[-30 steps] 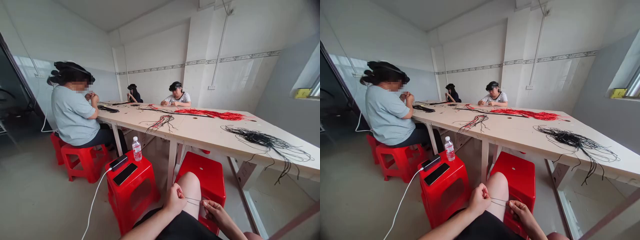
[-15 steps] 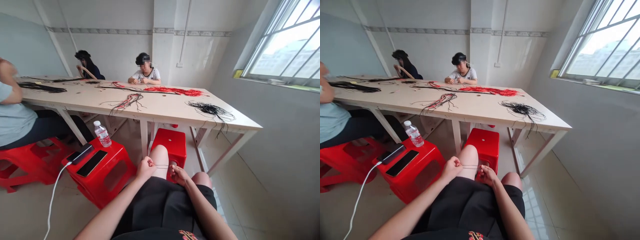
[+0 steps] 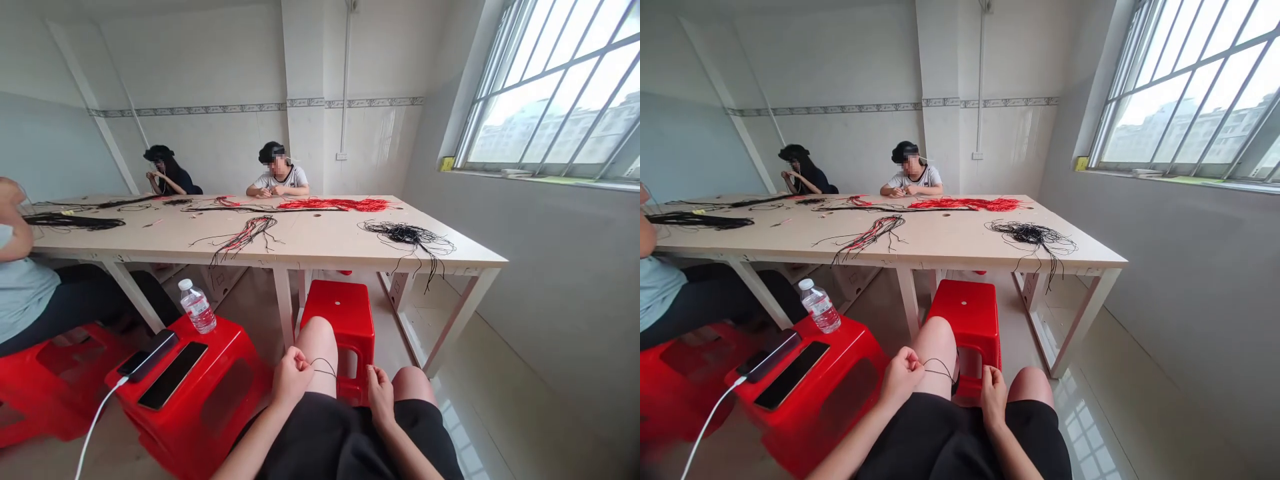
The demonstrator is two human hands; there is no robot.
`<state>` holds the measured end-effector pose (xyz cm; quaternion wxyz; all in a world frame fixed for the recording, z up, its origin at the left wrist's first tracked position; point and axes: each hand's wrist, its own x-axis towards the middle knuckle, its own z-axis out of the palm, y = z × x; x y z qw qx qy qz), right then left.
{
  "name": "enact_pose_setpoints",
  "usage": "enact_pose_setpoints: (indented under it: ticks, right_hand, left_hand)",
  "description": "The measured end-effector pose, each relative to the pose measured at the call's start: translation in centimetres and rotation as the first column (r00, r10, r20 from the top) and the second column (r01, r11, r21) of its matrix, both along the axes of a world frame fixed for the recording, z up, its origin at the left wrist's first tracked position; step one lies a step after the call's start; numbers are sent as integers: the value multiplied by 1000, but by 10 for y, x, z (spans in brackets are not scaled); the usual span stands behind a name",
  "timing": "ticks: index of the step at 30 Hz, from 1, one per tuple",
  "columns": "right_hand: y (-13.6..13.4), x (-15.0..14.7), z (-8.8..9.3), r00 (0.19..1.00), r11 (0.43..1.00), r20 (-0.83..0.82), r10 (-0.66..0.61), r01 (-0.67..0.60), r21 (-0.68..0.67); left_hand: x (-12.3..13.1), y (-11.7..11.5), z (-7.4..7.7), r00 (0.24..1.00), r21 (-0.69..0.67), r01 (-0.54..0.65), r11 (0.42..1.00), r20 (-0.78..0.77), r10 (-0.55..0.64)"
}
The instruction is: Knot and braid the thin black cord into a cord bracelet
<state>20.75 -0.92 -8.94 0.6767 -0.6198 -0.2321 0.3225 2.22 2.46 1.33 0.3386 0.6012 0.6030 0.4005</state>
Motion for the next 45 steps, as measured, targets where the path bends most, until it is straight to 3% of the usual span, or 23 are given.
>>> enact_pose_setpoints:
  ticks: [3,6,10,12,15,16,17,18,21,23,26,29,34,45]
  right_hand:
    - [-10,-27,25,940,974,296,169,-205,97]
    - [-18,-59,44,724,880,617,308,-464,106]
    - [-27,-80,55,483,781,779,400,-625,-13]
    - [-31,-81,59,369,675,786,496,-733,-81]
    - [-34,-80,66,179,456,796,579,-880,-134]
    - [-35,-80,67,150,418,802,578,-899,-133]
    - [-35,-79,68,149,416,813,563,-901,-123]
    - [-34,-77,68,176,451,826,536,-887,-104]
    - [-33,-71,65,293,651,877,381,-758,-30]
    - [-31,-67,61,280,710,924,258,-704,15]
    - [-25,-65,57,228,701,958,174,-712,42]
    - [-18,-68,52,175,756,961,214,-653,-49]
    - [-10,-70,36,197,824,925,326,-539,-175]
    - [-11,-69,36,173,815,905,388,-523,-250]
  left_hand:
    - [1,0,1,999,8,-15,1000,49,15]
    - [0,1,1,997,14,-2,1000,76,1]
    - [-3,0,2,996,-2,6,1000,86,-6]
    - [-3,1,2,997,-3,11,1000,82,-10]
    - [-1,3,0,997,13,31,999,69,-32]
    - [0,4,0,998,13,27,1000,65,-27]
    - [1,5,0,998,2,15,1000,58,-15]
    - [1,5,1,999,-2,8,1000,51,-8]
    - [1,4,8,998,1,61,998,21,-61]
    - [0,4,12,995,-16,90,996,49,-89]
    - [-2,9,14,987,-166,89,982,147,-65]
    - [-5,15,11,973,-257,109,960,226,-50]
    - [-5,15,3,974,-199,92,976,220,-47]
    - [-2,12,4,975,-187,102,977,212,-61]
